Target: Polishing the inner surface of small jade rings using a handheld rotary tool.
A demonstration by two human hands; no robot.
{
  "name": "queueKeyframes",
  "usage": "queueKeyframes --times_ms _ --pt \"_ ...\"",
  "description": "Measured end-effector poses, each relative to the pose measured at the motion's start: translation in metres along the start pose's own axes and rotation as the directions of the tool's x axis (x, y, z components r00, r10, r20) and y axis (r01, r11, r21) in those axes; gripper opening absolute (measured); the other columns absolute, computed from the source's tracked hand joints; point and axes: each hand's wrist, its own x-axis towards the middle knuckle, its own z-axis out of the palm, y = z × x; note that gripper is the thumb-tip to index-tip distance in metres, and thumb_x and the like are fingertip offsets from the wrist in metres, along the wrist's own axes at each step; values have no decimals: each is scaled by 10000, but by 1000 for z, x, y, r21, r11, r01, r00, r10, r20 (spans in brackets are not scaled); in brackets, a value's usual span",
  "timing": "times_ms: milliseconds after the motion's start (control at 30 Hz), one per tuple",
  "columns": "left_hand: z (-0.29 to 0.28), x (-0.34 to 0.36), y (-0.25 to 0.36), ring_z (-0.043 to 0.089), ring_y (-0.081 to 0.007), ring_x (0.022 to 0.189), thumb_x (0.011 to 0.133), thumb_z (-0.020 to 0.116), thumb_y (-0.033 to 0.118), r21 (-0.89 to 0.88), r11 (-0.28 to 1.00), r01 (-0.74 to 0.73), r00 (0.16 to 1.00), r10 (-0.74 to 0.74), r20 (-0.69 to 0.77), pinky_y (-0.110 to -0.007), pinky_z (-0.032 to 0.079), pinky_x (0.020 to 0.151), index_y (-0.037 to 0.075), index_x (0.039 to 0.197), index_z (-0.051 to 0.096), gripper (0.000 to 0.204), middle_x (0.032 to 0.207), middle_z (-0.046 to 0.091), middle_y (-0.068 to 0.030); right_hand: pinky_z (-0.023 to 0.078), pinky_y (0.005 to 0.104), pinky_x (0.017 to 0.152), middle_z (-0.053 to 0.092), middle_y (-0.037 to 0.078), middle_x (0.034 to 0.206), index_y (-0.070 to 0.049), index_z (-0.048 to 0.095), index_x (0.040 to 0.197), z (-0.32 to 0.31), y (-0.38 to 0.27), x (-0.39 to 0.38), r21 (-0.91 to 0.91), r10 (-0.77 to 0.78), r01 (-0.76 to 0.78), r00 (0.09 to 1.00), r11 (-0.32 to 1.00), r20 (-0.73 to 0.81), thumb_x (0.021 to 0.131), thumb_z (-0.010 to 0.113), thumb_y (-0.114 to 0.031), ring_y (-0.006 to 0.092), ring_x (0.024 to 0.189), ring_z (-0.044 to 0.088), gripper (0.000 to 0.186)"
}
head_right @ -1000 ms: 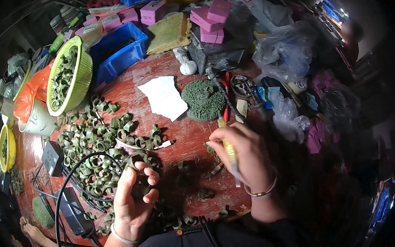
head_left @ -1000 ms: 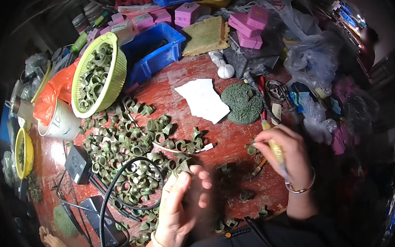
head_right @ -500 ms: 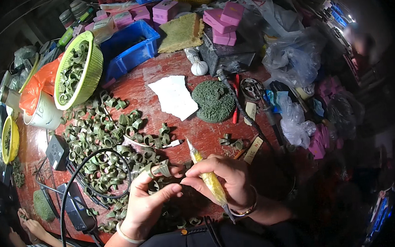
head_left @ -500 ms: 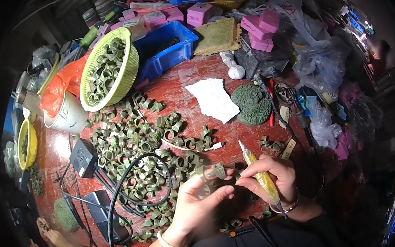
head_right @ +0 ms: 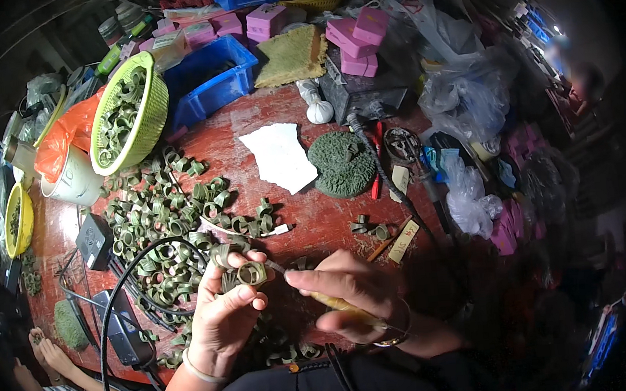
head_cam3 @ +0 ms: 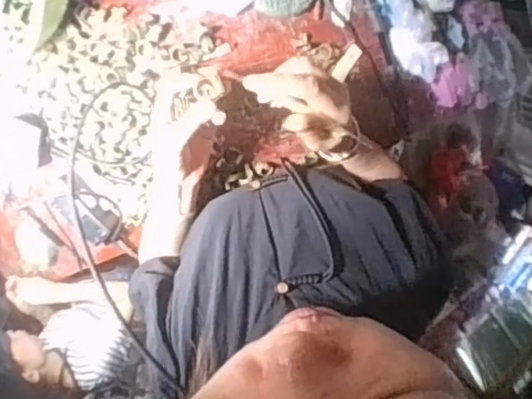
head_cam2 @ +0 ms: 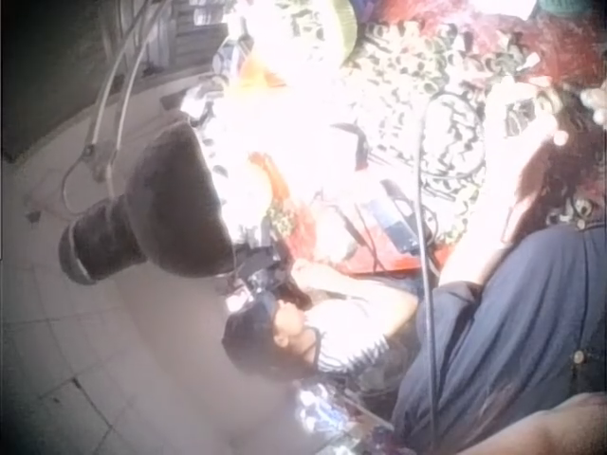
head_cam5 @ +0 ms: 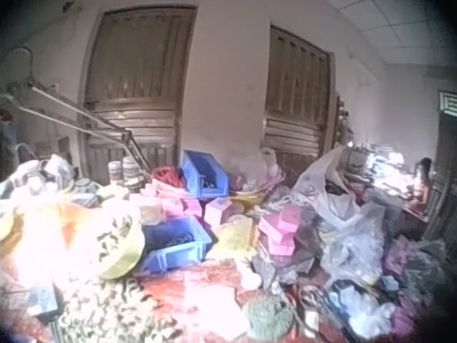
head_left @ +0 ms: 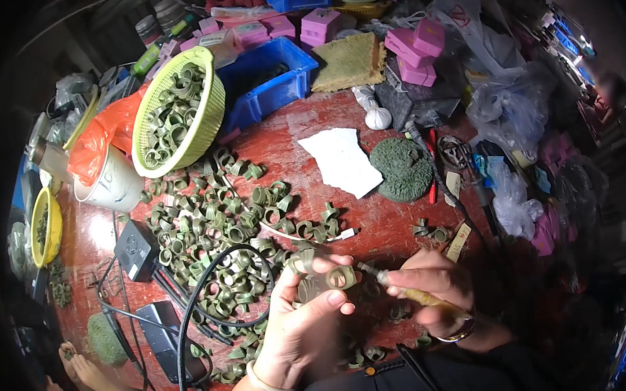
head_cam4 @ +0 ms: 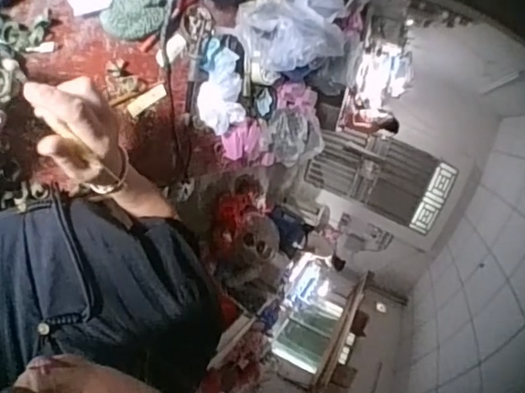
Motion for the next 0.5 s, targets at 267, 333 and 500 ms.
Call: queueKeyframes --times_ms 267,333,500 --pt "1 -1 5 605 -183 923 809 649 -70 121 990 -73 997 68 44 -302 567 739 39 1066 567 291 1170 559 -167 512 290 583 641 86 794 33 677 921 7 -3 8 -94 15 -15 1000 995 -4 757 775 -109 188 667 629 238" --pt "2 -1 6 601 -177 936 813 651 -55 110 993 -41 999 37 36 -298 562 747 43 1078 564 296 1168 562 -165 514 288 588 644 89 798 28 679 926 6 -2 7 -24 27 -28 999 999 -39 738 782 -80 189 664 627 240" --pt "-3 -1 5 603 -182 960 833 645 -13 33 999 33 998 -35 50 -294 547 758 61 1108 558 298 1176 574 -156 524 279 605 654 91 926 28 665 1046 3 4 8 52 19 -20 999 998 30 719 754 21 181 728 637 339"
